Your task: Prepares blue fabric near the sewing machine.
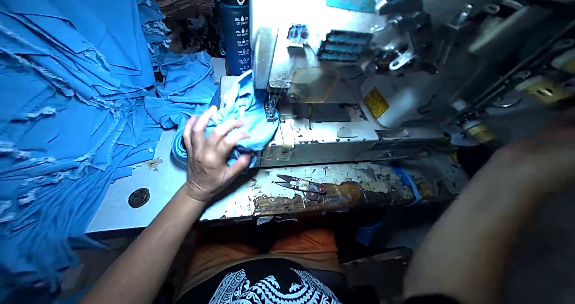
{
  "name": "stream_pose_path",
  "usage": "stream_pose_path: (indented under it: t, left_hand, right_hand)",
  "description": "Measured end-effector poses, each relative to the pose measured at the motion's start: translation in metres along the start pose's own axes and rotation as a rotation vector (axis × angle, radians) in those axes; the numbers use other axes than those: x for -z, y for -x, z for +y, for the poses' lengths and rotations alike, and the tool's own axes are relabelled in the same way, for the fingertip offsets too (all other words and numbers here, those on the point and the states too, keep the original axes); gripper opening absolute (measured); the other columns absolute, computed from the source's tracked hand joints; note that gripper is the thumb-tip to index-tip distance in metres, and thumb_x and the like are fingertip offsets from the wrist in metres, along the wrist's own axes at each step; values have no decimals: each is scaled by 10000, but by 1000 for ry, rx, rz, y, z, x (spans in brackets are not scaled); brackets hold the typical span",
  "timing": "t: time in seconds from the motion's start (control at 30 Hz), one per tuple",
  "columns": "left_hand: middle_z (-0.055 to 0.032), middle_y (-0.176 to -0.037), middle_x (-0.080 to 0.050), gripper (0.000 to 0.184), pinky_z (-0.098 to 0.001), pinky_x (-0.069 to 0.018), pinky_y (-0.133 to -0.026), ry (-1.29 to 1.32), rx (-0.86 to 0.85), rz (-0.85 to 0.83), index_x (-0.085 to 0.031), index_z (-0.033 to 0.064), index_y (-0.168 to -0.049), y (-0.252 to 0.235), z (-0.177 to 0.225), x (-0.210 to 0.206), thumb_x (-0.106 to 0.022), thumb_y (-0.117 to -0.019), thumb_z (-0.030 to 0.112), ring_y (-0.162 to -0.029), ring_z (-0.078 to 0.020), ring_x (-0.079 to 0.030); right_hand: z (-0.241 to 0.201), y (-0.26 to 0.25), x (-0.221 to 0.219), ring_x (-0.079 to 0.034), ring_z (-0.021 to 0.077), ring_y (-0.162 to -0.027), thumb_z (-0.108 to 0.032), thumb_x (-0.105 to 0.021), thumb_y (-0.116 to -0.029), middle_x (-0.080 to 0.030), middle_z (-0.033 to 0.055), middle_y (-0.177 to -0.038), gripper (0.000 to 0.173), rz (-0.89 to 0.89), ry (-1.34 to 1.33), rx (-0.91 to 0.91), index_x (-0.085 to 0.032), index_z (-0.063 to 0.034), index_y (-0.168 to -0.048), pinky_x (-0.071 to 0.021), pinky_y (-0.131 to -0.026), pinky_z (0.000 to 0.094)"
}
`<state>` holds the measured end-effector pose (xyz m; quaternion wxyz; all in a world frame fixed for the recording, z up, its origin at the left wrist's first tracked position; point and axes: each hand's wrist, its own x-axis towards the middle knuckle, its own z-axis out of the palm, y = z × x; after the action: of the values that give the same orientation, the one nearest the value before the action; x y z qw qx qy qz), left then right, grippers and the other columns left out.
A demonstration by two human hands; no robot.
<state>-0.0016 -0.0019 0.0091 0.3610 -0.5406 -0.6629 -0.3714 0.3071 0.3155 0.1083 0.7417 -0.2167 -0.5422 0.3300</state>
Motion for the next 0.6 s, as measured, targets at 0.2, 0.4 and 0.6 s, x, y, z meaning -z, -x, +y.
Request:
stream_pose_path:
  t: [0.2,0.4,0.6]
  left_hand:
    - [-135,-1338,-654,361,-782,-171,-1096,-304,49,-471,-713,129,-1222,-91,16,45,-596,-912,272,-1415,-524,-376]
    - [-190,-1029,-718,110,-747,-204,-1101,-421,86,-562,-733,23,-964,-138,-27,-5,-654,-895,57,-1189,-484,-566]
    - [-238,-1158,-662,295,-600,-305,-1051,-332,260,-47,-670,-6,-1138,-110,-72,41,-523,-1017,219,-1215,-438,-528]
  right_hand:
    - [-12,202,-31,-713,95,-886,-212,-681,-968,-766,38,-917,169,-833,229,212,-799,-103,-1018,-583,-823,252]
    - [9,241,-51,-684,318,-904,-91,-611,-876,-700,93,-865,380,-1065,551,325,-780,-193,-1200,-544,-886,478]
    - [3,223,-48,-703,146,-757,-378,-428,-1098,-747,141,-958,476,-908,279,249,-681,-21,-1287,-575,-706,252]
